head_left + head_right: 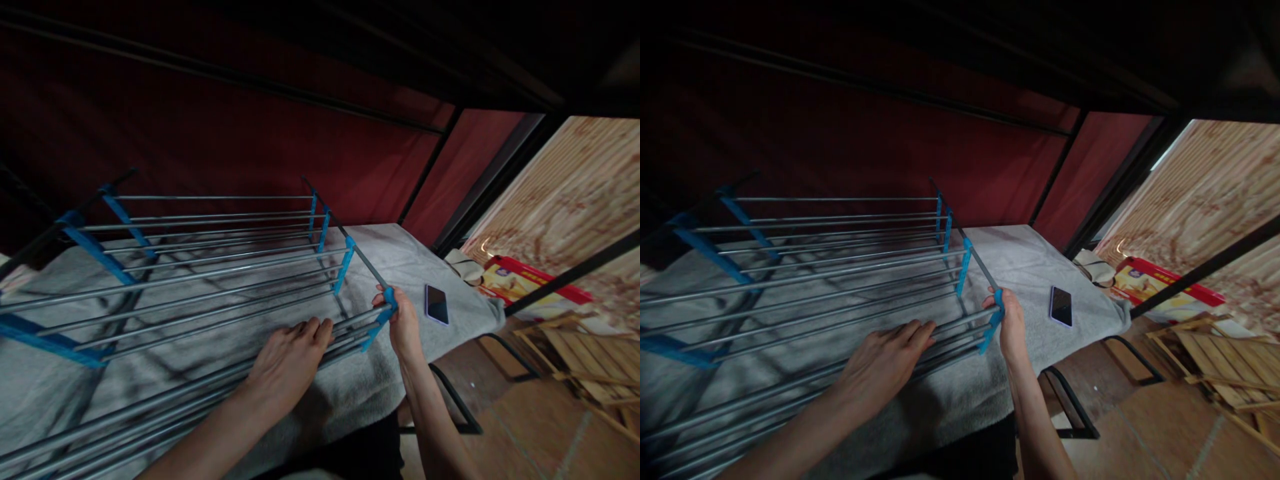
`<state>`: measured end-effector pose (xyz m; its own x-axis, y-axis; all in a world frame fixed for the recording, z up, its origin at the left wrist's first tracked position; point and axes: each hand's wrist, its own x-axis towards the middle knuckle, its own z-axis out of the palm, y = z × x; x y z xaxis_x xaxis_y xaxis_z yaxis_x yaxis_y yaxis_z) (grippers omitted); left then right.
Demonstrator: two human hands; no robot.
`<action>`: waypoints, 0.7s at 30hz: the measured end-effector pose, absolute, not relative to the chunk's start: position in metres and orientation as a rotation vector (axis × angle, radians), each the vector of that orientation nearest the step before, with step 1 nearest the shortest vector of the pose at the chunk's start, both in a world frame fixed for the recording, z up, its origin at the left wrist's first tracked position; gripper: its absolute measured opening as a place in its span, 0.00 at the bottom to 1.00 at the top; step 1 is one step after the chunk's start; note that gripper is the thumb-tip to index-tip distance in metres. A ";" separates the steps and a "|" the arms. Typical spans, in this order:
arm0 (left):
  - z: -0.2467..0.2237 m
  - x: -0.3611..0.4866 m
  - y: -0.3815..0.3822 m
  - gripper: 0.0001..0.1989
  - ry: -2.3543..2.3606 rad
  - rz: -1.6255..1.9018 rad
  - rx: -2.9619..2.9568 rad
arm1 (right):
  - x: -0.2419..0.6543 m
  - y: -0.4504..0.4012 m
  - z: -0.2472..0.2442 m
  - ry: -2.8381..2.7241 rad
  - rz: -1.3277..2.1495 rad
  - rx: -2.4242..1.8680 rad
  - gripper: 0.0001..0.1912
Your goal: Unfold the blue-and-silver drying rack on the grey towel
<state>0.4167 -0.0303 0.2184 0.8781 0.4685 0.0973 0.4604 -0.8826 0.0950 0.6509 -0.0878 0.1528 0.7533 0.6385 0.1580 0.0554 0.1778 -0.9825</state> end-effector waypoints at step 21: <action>0.216 0.417 -0.027 0.14 0.711 0.221 2.966 | 0.648 -0.086 0.156 -0.597 0.462 -1.343 0.26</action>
<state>0.4167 -0.0271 0.2159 0.8815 0.4565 0.1204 0.4444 -0.8884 0.1147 0.6481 -0.0861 0.1557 0.7670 0.6276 0.1338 0.0278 0.1758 -0.9840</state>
